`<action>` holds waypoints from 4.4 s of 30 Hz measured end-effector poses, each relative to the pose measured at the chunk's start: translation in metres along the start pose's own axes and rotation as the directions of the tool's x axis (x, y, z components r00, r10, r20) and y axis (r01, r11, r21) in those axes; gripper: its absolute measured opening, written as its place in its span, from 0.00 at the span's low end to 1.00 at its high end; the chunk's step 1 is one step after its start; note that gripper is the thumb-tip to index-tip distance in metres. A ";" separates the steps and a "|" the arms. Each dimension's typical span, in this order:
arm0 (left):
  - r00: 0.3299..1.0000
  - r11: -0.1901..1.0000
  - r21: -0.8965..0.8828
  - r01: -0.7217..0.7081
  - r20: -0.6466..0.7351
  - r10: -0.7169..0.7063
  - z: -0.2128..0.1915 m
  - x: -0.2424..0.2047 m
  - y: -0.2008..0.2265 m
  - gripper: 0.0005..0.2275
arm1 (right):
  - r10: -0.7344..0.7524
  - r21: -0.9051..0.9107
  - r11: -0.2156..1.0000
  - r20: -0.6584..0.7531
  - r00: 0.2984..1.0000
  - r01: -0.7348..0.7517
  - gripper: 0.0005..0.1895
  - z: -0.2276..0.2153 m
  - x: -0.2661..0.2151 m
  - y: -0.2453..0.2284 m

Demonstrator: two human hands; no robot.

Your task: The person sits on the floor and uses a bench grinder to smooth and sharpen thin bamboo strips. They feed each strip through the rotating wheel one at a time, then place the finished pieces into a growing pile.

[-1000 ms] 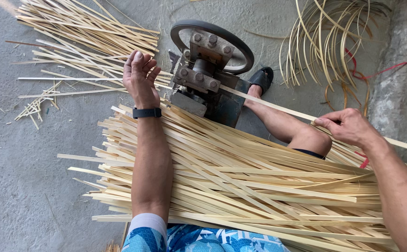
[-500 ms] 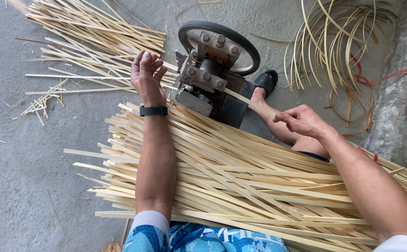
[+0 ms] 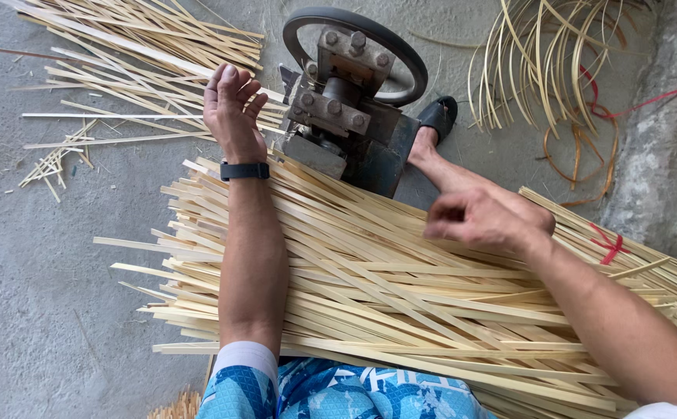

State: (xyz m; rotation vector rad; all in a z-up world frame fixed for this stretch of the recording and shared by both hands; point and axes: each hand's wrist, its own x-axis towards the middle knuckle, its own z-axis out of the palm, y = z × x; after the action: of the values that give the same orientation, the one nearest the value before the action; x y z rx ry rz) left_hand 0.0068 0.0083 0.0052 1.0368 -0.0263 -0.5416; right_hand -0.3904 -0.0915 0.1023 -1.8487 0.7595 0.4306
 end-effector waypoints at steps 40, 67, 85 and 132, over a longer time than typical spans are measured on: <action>0.918 0.631 0.758 0.164 0.117 -0.378 -0.213 -0.144 0.150 0.33 | 0.388 -0.397 0.862 0.114 0.915 -0.316 0.51 0.008 -0.080 0.018; 0.268 -0.204 0.175 -0.963 0.679 -0.684 -0.050 -0.245 0.116 0.51 | 0.110 -0.704 0.701 -0.050 0.993 -0.113 0.89 0.036 -0.160 -0.007; 0.286 -0.129 0.393 -0.910 0.372 -0.883 0.016 -0.255 0.182 0.42 | 0.045 -0.072 0.997 0.204 0.978 -0.031 0.41 -0.006 -0.147 0.019; 0.951 -0.259 0.960 -0.110 0.026 -0.307 -0.280 -0.297 0.147 0.33 | -0.042 -0.515 0.837 -0.396 0.917 -0.184 0.35 -0.009 -0.186 0.053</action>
State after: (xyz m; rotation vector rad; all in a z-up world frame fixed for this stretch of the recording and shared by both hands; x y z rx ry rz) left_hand -0.1143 0.4221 0.0484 2.7287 -0.8295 -0.8216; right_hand -0.5632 -0.0574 0.1827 -2.4999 1.0608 0.3451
